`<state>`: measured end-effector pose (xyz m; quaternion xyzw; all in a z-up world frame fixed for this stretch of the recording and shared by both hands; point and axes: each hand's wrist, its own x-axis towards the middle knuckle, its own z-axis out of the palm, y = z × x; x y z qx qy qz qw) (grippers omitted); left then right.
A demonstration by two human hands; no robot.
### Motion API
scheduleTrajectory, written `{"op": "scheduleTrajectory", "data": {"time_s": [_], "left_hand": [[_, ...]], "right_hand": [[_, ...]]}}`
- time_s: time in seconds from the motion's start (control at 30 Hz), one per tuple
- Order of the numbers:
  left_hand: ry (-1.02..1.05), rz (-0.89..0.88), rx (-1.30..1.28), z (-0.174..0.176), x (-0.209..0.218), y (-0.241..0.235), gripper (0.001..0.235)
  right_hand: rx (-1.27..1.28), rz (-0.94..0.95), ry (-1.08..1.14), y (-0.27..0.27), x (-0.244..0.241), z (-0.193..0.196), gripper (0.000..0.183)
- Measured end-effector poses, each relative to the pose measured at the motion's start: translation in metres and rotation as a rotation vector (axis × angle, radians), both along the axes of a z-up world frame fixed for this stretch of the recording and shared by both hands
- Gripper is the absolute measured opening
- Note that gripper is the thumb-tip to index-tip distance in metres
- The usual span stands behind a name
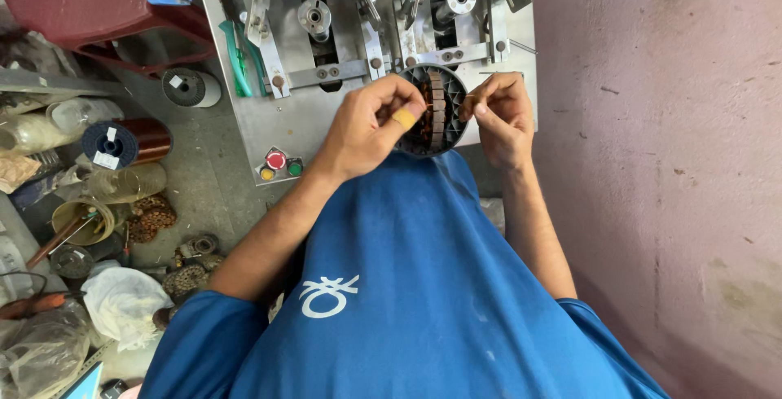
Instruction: The person prepares a motor stator by inserting insulation strips into the slots by hand and using shears to trim wires.
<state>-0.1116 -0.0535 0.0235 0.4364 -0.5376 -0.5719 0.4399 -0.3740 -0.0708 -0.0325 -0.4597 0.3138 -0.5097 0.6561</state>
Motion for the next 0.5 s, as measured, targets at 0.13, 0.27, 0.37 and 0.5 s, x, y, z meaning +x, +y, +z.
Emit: {"op": "scheduleTrajectory", "data": {"time_s": [0.13,0.27,0.37,0.5], "left_hand": [[-0.187,0.014,-0.326,-0.002,-0.033,0.005,0.008],[-0.416,0.015,-0.362,-0.011,-0.054,0.002,0.024],[-0.532,-0.010,-0.413,-0.017,-0.058,-0.001,0.034],[-0.576,0.067,-0.483,-0.014,-0.045,-0.004,0.035]], "right_hand": [[0.023,-0.063,-0.081,-0.001,-0.007,0.002,0.023],[0.032,-0.235,-0.043,-0.005,-0.018,-0.002,0.027],[-0.076,-0.351,0.122,-0.005,-0.024,-0.002,0.030],[-0.481,-0.256,0.725,0.000,-0.018,0.008,0.033]]}}
